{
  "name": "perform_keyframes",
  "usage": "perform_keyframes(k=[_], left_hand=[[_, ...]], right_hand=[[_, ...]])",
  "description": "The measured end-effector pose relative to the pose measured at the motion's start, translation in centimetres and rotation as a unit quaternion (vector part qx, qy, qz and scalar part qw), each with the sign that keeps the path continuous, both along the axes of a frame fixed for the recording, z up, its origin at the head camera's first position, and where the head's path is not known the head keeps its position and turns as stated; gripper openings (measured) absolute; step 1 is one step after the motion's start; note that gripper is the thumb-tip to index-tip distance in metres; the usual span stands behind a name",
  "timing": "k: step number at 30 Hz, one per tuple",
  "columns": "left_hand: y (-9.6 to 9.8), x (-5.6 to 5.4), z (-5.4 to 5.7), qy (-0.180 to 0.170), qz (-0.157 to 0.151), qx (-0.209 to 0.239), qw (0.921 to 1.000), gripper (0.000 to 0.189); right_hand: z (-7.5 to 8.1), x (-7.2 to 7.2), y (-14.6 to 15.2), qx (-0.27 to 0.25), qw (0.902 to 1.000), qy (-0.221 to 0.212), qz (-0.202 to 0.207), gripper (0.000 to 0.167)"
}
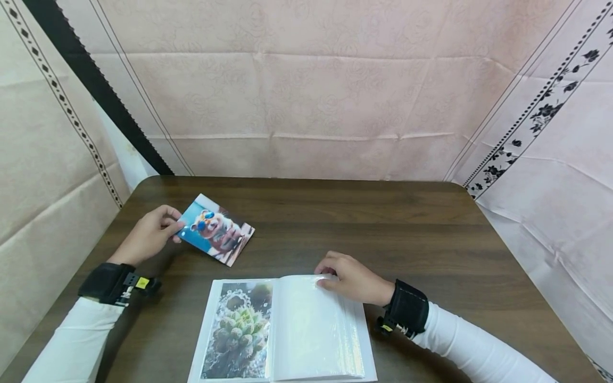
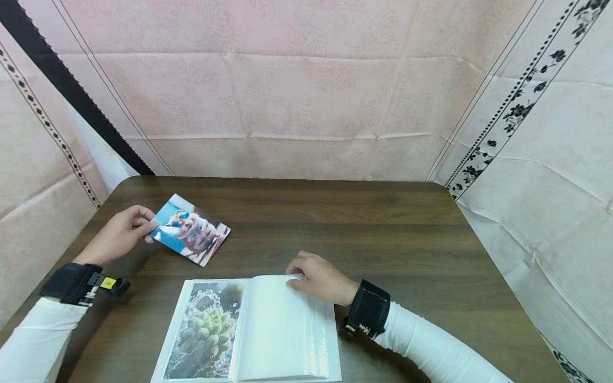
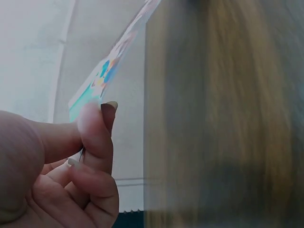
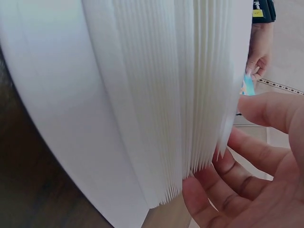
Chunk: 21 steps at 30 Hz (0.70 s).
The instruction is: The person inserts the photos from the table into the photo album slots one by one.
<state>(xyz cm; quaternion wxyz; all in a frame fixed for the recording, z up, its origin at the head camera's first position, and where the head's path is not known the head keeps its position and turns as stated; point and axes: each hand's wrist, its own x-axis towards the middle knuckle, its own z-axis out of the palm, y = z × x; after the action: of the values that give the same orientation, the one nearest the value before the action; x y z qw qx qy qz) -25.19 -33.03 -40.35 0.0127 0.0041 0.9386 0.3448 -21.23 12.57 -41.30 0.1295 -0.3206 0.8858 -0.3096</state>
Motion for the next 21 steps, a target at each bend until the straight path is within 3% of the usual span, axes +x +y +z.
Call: perform_keyframes(k=[21], left_hand=[[3.5,-0.5,0.8,0.018,-0.033,0.041,0.9985,0.028]], right_hand=[[-0.3,0.2,0.1,-0.025,0.9997,0.0,-0.003,0.022]])
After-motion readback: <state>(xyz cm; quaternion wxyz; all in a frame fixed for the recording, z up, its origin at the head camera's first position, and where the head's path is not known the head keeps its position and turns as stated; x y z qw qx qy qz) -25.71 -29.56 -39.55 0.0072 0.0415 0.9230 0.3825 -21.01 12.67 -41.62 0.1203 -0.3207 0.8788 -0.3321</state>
